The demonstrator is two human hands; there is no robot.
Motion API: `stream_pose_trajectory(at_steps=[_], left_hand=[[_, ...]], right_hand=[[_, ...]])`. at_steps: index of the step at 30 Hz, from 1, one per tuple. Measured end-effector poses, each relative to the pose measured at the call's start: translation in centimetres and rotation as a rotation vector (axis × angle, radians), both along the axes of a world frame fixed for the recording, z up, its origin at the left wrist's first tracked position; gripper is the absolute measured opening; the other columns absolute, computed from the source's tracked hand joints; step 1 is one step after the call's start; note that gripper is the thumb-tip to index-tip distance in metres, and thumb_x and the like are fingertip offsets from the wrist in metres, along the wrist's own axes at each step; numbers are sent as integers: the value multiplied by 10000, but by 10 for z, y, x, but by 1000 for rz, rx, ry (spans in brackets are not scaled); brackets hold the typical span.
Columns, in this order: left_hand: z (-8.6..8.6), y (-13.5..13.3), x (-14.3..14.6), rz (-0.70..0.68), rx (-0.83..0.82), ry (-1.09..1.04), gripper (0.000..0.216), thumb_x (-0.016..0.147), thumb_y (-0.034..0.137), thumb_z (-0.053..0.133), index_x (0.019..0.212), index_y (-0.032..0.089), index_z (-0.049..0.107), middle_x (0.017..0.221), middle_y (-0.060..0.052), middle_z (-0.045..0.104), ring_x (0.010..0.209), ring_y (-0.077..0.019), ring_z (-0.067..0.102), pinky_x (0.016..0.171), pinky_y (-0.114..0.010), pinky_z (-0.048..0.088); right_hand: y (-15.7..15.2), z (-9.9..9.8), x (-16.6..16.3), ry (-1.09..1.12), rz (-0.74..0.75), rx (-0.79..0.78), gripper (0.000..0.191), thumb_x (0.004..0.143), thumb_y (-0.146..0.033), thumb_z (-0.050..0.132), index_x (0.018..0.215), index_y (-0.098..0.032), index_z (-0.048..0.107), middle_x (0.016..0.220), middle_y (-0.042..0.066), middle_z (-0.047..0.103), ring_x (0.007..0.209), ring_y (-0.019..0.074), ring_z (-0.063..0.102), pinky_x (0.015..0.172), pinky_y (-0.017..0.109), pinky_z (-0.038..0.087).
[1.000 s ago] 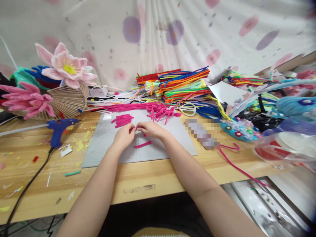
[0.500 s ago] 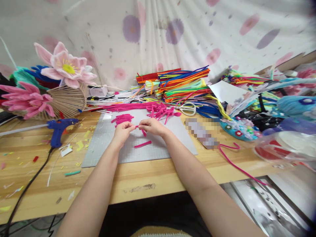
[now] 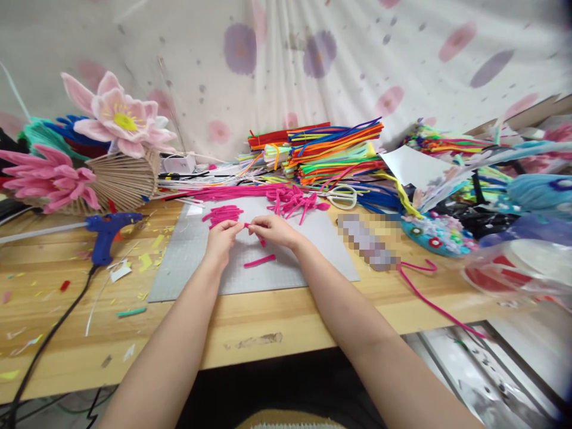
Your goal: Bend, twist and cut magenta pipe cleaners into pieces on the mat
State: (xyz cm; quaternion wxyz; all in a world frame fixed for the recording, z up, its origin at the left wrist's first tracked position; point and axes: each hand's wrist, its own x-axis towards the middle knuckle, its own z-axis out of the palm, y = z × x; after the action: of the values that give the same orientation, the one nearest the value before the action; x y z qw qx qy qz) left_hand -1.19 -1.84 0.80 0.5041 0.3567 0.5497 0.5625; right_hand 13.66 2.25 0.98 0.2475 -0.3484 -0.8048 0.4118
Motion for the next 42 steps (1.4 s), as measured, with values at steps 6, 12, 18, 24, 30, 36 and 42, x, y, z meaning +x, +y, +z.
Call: stream_pose_trajectory(at_steps=[6, 12, 18, 24, 30, 36, 42], left_hand=[[-3, 2, 15, 144, 53, -347, 270, 627, 236, 675, 569, 173, 419, 420, 98, 320, 342, -19, 255, 352, -182, 187], [-3, 3, 21, 104, 46, -471, 105, 713, 232, 596, 654, 165, 542, 553, 27, 540, 461, -55, 475, 460, -188, 379], [8, 0, 2, -161, -167, -612, 173, 774, 207, 482, 743, 158, 645, 672, -35, 642, 609, -113, 587, 606, -251, 484], [7, -1, -7, -349, -195, -647, 181, 806, 270, 541, 745, 150, 661, 661, -22, 647, 624, -98, 593, 630, -224, 482], [-3, 3, -3, -324, -10, -471, 92, 726, 212, 647, 743, 123, 663, 628, -18, 644, 586, -93, 590, 619, -211, 478], [-8, 4, 6, -265, 178, -369, 209, 643, 316, 717, 652, 129, 623, 525, -2, 601, 497, -122, 579, 586, -278, 494], [-7, 2, 11, -197, 201, -343, 216, 658, 304, 706, 598, 139, 579, 496, 14, 561, 465, -108, 553, 555, -272, 488]], right_hand=[[-9, -13, -26, 170, -86, -98, 252, 835, -312, 435, 716, -133, 566, 607, -9, 578, 532, 71, 474, 556, 192, 357], [-8, -16, -31, 358, -162, -168, 212, 817, -286, 461, 675, -149, 539, 557, -24, 536, 545, 82, 482, 589, 205, 383], [-5, -6, -16, 489, -13, -373, 204, 768, -305, 524, 650, -138, 535, 493, -40, 488, 437, 57, 399, 465, 190, 317], [-3, 2, -4, 511, 109, -515, 202, 707, -301, 578, 613, -125, 546, 424, -50, 460, 387, 46, 379, 421, 184, 295], [-3, 1, -3, 506, 131, -603, 177, 706, -279, 568, 632, -119, 564, 411, -32, 503, 351, 51, 405, 372, 173, 264], [-6, -2, -10, 590, 129, -709, 169, 725, -260, 564, 644, -112, 546, 404, -23, 511, 326, 59, 413, 327, 172, 235], [-6, -2, -13, 647, 171, -746, 164, 743, -227, 541, 629, -110, 536, 402, -14, 507, 328, 63, 415, 339, 178, 257]])
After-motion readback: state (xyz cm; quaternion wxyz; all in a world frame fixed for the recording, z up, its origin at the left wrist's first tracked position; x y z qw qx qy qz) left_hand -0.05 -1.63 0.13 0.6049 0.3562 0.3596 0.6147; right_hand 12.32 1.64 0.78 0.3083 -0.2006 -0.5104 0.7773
